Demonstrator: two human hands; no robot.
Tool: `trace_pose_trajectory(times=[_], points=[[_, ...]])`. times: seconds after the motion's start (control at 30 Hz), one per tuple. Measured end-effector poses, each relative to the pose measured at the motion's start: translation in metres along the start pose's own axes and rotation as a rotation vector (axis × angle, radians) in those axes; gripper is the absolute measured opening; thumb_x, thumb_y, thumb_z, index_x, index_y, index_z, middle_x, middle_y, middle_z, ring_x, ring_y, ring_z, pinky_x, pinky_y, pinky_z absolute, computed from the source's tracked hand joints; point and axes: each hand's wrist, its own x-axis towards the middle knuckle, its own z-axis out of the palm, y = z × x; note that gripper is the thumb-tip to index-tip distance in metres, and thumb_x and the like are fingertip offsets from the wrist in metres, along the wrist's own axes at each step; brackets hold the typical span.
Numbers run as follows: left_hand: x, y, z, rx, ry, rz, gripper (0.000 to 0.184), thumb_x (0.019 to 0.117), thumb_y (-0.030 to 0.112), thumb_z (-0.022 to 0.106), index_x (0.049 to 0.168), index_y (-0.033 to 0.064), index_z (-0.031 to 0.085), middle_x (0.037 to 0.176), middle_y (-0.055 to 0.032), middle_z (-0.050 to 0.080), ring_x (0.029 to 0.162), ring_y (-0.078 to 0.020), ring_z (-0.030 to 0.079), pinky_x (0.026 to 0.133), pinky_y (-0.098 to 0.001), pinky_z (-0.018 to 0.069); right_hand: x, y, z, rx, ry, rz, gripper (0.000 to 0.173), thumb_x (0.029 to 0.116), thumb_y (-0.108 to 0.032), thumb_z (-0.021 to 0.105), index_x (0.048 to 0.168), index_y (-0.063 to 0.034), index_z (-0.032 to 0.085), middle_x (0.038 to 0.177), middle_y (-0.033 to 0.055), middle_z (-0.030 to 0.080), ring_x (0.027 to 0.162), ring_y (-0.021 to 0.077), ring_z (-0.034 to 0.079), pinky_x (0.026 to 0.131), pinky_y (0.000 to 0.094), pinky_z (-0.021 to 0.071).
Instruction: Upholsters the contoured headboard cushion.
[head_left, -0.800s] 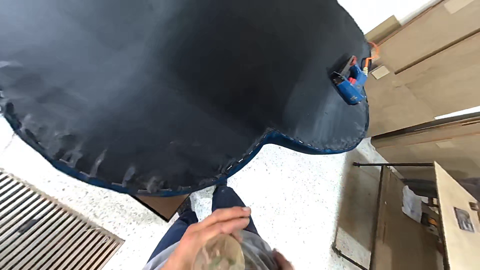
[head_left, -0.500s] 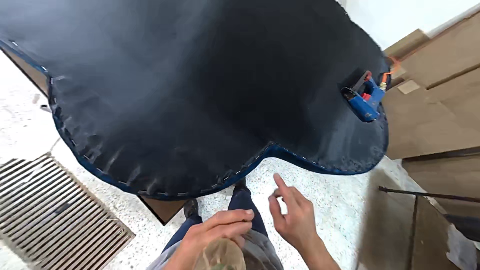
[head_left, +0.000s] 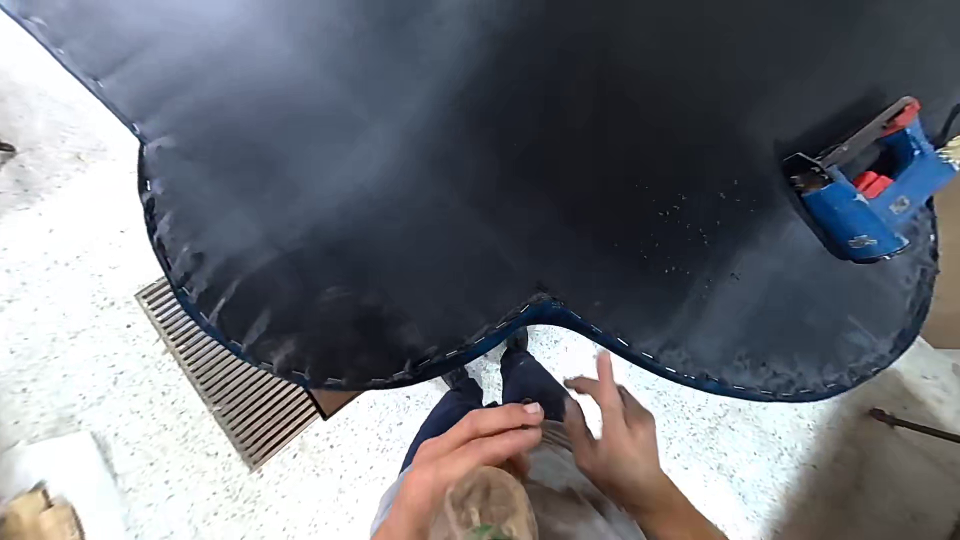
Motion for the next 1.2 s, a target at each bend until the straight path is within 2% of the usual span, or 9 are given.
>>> trace_pose_trajectory(times=[0.1, 0.23, 0.37, 0.5, 0.6, 0.67, 0.77, 1.0, 1.2], points=[[-0.002, 0.002, -0.005, 0.002, 0.008, 0.034, 0.067, 0.0816, 0.045, 0.08, 0.133, 0.0052, 0.063, 0.145, -0.0161, 0.056, 0.12, -0.0262, 0.065, 0.096, -0.0391, 0.0615, -0.08, 0.026, -0.022, 0.16, -0.141, 0.302, 0.047, 0.0957, -0.019, 0.062, 0.14, -0.0036, 0.06, 0.106, 0.0053, 0.076, 0.092, 0.0117, 0.074, 0.08, 0.033, 0.0642], [-0.011, 0.004, -0.014, -0.027, 0.011, 0.036, 0.067, 0.0787, 0.039, 0.085, 0.134, 0.0075, 0.064, 0.147, -0.0148, 0.055, 0.116, -0.0256, 0.067, 0.093, -0.0389, 0.063, -0.182, 0.067, 0.008, 0.475, -0.256, 1.215, 0.042, 0.1062, -0.026, 0.051, 0.137, 0.0018, 0.061, 0.13, 0.0177, 0.068, 0.119, 0.0238, 0.066, 0.104, 0.0472, 0.0522], [-0.016, 0.004, -0.018, -0.013, -0.023, 0.012, 0.07, 0.0759, 0.043, 0.086, 0.135, 0.0125, 0.064, 0.147, -0.0109, 0.055, 0.121, -0.0247, 0.065, 0.096, -0.0404, 0.0618, -0.161, 0.026, -0.006, 0.938, -0.162, 1.47, 0.055, 0.1124, -0.039, 0.024, 0.135, -0.0027, 0.058, 0.122, 0.0092, 0.071, 0.113, 0.0107, 0.066, 0.099, 0.0338, 0.0552], [-0.016, 0.008, -0.024, -0.025, -0.061, -0.029, 0.073, 0.0745, 0.042, 0.087, 0.139, 0.0168, 0.063, 0.149, -0.0079, 0.054, 0.117, -0.0227, 0.067, 0.095, -0.0412, 0.0623, -0.083, 0.0, -0.116, 0.955, -0.275, 0.736, 0.062, 0.111, -0.046, 0.032, 0.14, 0.0013, 0.059, 0.13, 0.0164, 0.071, 0.121, 0.0266, 0.068, 0.105, 0.0434, 0.0543], [-0.01, 0.008, -0.021, -0.031, -0.059, -0.035, 0.074, 0.0737, 0.039, 0.087, 0.139, 0.0164, 0.062, 0.148, -0.009, 0.053, 0.115, -0.0232, 0.067, 0.094, -0.0416, 0.0621, -0.006, 0.026, -0.161, -0.07, 0.042, 0.231, 0.056, 0.1085, -0.047, 0.037, 0.145, -0.0109, 0.059, 0.148, 0.006, 0.06, 0.141, 0.0207, 0.051, 0.117, 0.0465, 0.0427], [-0.008, 0.01, -0.015, -0.025, -0.058, -0.04, 0.072, 0.0745, 0.039, 0.086, 0.138, 0.0157, 0.062, 0.147, -0.0094, 0.054, 0.114, -0.0228, 0.068, 0.093, -0.0413, 0.0623, 0.031, 0.066, -0.16, -0.454, 0.059, 0.22, 0.074, 0.1048, -0.059, 0.029, 0.157, -0.0087, 0.044, 0.165, 0.015, 0.037, 0.155, 0.0374, 0.027, 0.122, 0.0647, 0.0246], [-0.007, 0.016, -0.006, 0.027, -0.057, -0.044, 0.07, 0.0754, 0.04, 0.086, 0.137, 0.0159, 0.063, 0.146, -0.0094, 0.055, 0.114, -0.0221, 0.068, 0.094, -0.0407, 0.0619, 0.064, 0.095, -0.147, -0.604, -0.093, 0.308, 0.086, 0.1011, -0.069, 0.019, 0.164, -0.0109, 0.028, 0.173, 0.0144, 0.015, 0.159, 0.0391, 0.009, 0.122, 0.0712, 0.0111], [-0.009, 0.018, 0.0, 0.064, 0.032, -0.074, 0.073, 0.0753, 0.04, 0.085, 0.14, 0.017, 0.061, 0.149, -0.0087, 0.052, 0.11, -0.0211, 0.069, 0.09, -0.0385, 0.0632, 0.102, 0.075, -0.127, -0.387, -0.184, 0.008, 0.078, 0.1027, -0.068, 0.017, 0.165, -0.0218, 0.027, 0.174, 0.0043, 0.013, 0.16, 0.0293, 0.008, 0.125, 0.0681, 0.0105], [-0.004, 0.013, 0.014, 0.047, 0.065, -0.08, 0.072, 0.075, 0.038, 0.085, 0.139, 0.0165, 0.062, 0.148, -0.0107, 0.053, 0.109, -0.0234, 0.069, 0.088, -0.0405, 0.0637, 0.163, 0.152, -0.174, -0.656, -0.133, -0.1, 0.078, 0.1033, -0.064, 0.016, 0.165, -0.0176, 0.028, 0.173, 0.0125, 0.012, 0.16, 0.0378, 0.004, 0.122, 0.0716, 0.0043]])
